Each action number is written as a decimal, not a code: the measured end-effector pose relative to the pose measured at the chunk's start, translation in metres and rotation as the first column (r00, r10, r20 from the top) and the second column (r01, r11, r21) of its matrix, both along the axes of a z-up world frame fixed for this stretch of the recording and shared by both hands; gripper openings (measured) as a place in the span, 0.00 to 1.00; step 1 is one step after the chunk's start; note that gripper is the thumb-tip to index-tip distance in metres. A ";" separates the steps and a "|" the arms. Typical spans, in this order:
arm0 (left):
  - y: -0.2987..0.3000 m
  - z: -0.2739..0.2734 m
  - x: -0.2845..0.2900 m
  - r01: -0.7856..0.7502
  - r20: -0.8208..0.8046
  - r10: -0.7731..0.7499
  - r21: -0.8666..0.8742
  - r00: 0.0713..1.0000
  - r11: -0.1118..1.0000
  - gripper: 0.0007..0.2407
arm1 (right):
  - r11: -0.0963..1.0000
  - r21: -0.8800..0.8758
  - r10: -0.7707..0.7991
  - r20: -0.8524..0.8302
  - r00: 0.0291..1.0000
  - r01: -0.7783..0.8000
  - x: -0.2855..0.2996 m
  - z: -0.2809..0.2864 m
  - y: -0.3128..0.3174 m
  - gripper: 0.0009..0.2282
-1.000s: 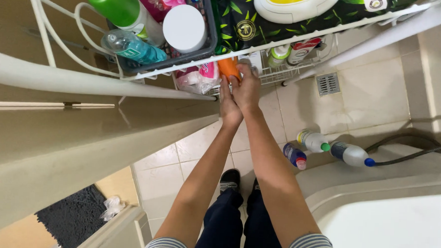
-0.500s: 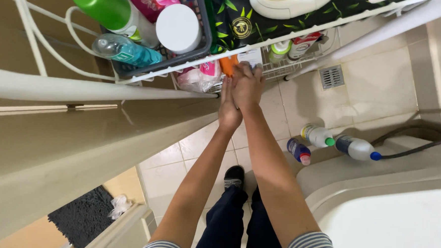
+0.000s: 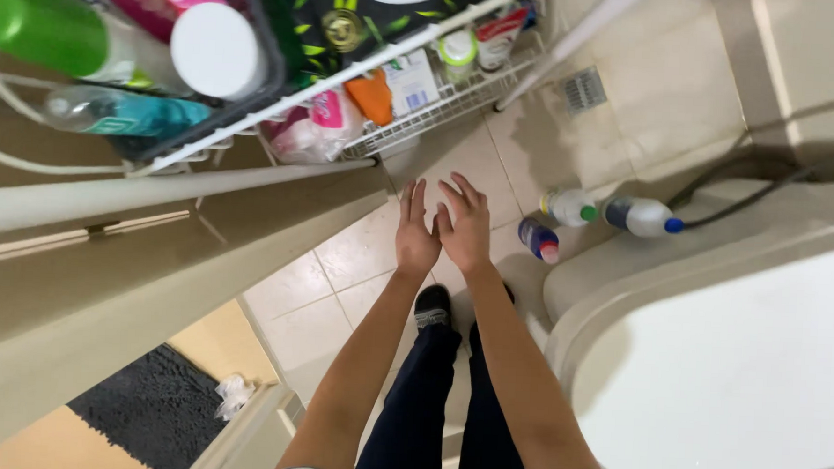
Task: The person rinses a white cloth under a running tap and wrings it out. They then pick up an orange cloth and fold it into a small square by hand. Finally, the person places the folded orange cloth onto a wire rack shelf.
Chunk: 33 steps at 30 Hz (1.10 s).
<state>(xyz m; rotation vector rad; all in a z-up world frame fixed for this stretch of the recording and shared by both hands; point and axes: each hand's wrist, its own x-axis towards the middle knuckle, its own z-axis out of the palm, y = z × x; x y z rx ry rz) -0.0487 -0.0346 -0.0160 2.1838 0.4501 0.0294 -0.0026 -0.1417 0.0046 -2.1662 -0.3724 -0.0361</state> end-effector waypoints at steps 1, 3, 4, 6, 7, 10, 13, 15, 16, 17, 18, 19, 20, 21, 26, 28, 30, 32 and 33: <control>-0.005 0.001 -0.004 0.020 -0.010 -0.020 -0.005 1.000 1.000 0.28 | 1.000 -0.005 -0.020 -0.010 1.000 0.020 -0.013 -0.009 -0.014 0.18; -0.016 0.002 -0.012 0.042 -0.011 -0.043 -0.056 0.999 0.998 0.29 | 0.991 0.048 -0.124 -0.060 0.990 0.127 -0.038 -0.029 -0.043 0.17; -0.023 0.002 -0.016 0.060 -0.018 -0.062 -0.063 0.998 0.996 0.29 | 0.988 0.040 -0.143 -0.067 0.987 0.146 -0.047 -0.041 -0.058 0.17; -0.037 0.000 -0.019 0.068 -0.196 -0.081 -0.070 0.977 0.995 0.29 | 0.966 -0.059 -0.257 -0.147 0.955 0.251 -0.062 -0.063 -0.086 0.17; -0.045 -0.001 -0.022 0.082 -0.202 -0.095 -0.075 0.975 0.994 0.29 | 0.962 -0.065 -0.271 -0.152 0.950 0.264 -0.067 -0.068 -0.097 0.17; -0.074 -0.008 -0.032 0.160 -0.287 -0.181 -0.093 0.941 0.983 0.29 | 0.906 -0.215 -0.391 -0.104 0.914 0.364 -0.077 -0.077 -0.129 0.18; -0.103 -0.025 -0.041 0.225 -0.330 -0.259 -0.136 0.908 0.965 0.28 | 0.851 -0.374 -0.469 -0.224 0.854 0.369 -0.078 -0.099 -0.156 0.21; -0.120 -0.041 -0.045 0.288 -0.441 -0.335 -0.170 0.833 0.942 0.29 | 0.792 -0.498 -0.533 -0.279 0.799 0.354 -0.088 -0.140 -0.173 0.20; -0.126 -0.061 -0.054 0.293 -0.445 -0.341 -0.174 0.828 0.940 0.29 | 0.788 -0.502 -0.538 -0.283 0.794 0.355 -0.091 -0.149 -0.178 0.20; -0.133 -0.082 -0.062 0.335 -0.371 -0.362 -0.139 0.855 0.932 0.29 | 0.748 -0.519 -0.613 -0.302 0.730 0.413 -0.092 -0.159 -0.182 0.21; -0.138 -0.103 -0.070 0.373 -0.294 -0.386 -0.100 0.875 0.922 0.30 | 0.702 -0.538 -0.681 -0.318 0.659 0.467 -0.092 -0.169 -0.185 0.22; -0.141 -0.098 -0.066 0.375 -0.294 -0.387 -0.099 0.874 0.922 0.30 | 0.702 -0.537 -0.682 -0.318 0.658 0.468 -0.089 -0.166 -0.184 0.22; -0.144 -0.093 -0.061 0.378 -0.387 -0.399 -0.132 0.831 0.916 0.30 | 0.671 -0.563 -0.738 -0.439 0.513 0.483 -0.086 -0.163 -0.183 0.25; -0.147 -0.087 -0.057 0.375 -0.476 -0.406 -0.164 0.780 0.912 0.29 | 0.642 -0.591 -0.764 -0.542 0.349 0.489 -0.083 -0.160 -0.180 0.27; -0.133 -0.106 -0.056 0.389 -0.514 -0.414 -0.162 0.752 0.907 0.29 | 0.690 -0.535 -0.721 -0.441 0.535 0.488 -0.091 -0.214 -0.194 0.30; -0.121 -0.116 -0.056 0.375 -0.551 -0.398 -0.161 0.733 0.913 0.28 | 0.707 -0.550 -0.699 -0.451 0.555 0.444 -0.096 -0.251 -0.201 0.29; -0.106 -0.141 -0.060 0.316 -0.542 -0.342 -0.144 0.768 0.938 0.27 | 0.747 -0.433 -0.663 -0.425 0.617 0.505 -0.103 -0.305 -0.206 0.19; -0.093 -0.139 -0.054 0.287 -0.583 -0.313 -0.138 0.750 0.948 0.26 | 0.719 -0.443 -0.695 -0.475 0.540 0.535 -0.101 -0.302 -0.202 0.18; -0.086 -0.138 -0.049 0.264 -0.621 -0.289 -0.135 0.729 0.955 0.26 | 0.684 -0.459 -0.724 -0.518 0.455 0.567 -0.097 -0.301 -0.200 0.17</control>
